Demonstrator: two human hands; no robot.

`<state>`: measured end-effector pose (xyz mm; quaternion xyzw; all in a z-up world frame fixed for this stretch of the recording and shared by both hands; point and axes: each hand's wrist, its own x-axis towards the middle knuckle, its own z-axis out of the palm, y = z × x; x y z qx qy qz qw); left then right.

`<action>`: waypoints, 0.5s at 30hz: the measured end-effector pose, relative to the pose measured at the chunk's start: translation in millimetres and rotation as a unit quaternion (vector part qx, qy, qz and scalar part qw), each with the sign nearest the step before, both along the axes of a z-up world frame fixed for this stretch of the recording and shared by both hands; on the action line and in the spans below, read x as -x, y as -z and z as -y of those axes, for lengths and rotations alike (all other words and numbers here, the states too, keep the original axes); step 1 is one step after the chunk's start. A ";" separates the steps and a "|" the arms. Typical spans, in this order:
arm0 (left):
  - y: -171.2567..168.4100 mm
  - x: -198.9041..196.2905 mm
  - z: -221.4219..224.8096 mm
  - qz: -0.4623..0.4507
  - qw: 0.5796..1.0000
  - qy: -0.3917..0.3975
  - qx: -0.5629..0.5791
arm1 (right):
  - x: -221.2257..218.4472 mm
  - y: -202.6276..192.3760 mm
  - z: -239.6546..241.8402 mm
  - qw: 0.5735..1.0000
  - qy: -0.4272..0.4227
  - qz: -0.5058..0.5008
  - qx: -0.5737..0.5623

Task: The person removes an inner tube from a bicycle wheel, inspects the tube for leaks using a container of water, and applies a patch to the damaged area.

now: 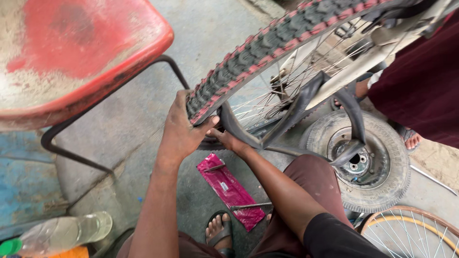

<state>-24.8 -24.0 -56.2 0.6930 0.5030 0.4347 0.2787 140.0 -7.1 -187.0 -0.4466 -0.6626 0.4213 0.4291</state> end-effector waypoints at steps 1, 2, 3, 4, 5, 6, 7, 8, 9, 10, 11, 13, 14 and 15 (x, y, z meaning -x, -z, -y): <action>1.1 0.1 0.4 -0.004 1.000 -0.002 -0.008 | -0.9 1.6 0.9 1.000 0.007 0.000 0.014; 2.1 0.5 0.6 -0.008 1.000 -0.006 -0.016 | -1.3 5.4 0.7 1.000 0.012 -0.001 0.029; 3.0 0.8 0.2 -0.005 1.000 -0.002 -0.017 | -2.5 11.3 -0.7 1.000 0.003 -0.011 0.024; 3.5 2.2 0.4 -0.004 1.000 0.000 -0.016 | -3.2 19.2 -2.4 0.999 -0.008 -0.023 0.021; 4.2 3.5 -0.5 -0.002 1.000 0.002 -0.016 | -3.4 29.1 -5.6 0.999 -0.019 -0.036 0.019; 5.9 4.1 -0.5 -0.001 1.000 0.005 -0.025 | -3.2 41.3 -8.1 0.998 -0.015 -0.046 0.048; 7.8 4.9 -1.3 0.000 0.999 0.008 -0.034 | -1.9 54.6 -10.6 0.995 -0.011 -0.055 0.078; 9.9 5.5 -2.0 0.002 0.999 0.009 -0.045 | -0.5 67.6 -14.2 0.992 -0.008 -0.063 0.106; 11.9 6.5 -2.2 -0.004 0.999 0.006 -0.047 | 0.4 79.7 -16.9 0.990 -0.034 -0.067 0.123; 13.9 7.1 -3.0 -0.009 0.999 0.003 -0.049 | 0.8 90.1 -19.4 0.986 -0.058 -0.069 0.139; 15.6 8.0 -1.9 -0.015 0.999 0.001 -0.052 | 1.8 98.4 -20.2 0.982 -0.082 -0.072 0.155; 15.3 8.7 -2.4 -0.014 0.999 -0.006 -0.042 | 2.2 105.1 -23.8 0.984 -0.051 -0.039 0.166; 15.8 6.3 -2.1 -0.010 0.999 -0.006 -0.038 | -2.6 104.9 -23.6 0.985 -0.032 -0.019 0.171; 15.9 3.8 -1.7 -0.013 1.000 -0.010 -0.007 | -7.0 103.0 -22.4 0.986 -0.047 -0.004 0.159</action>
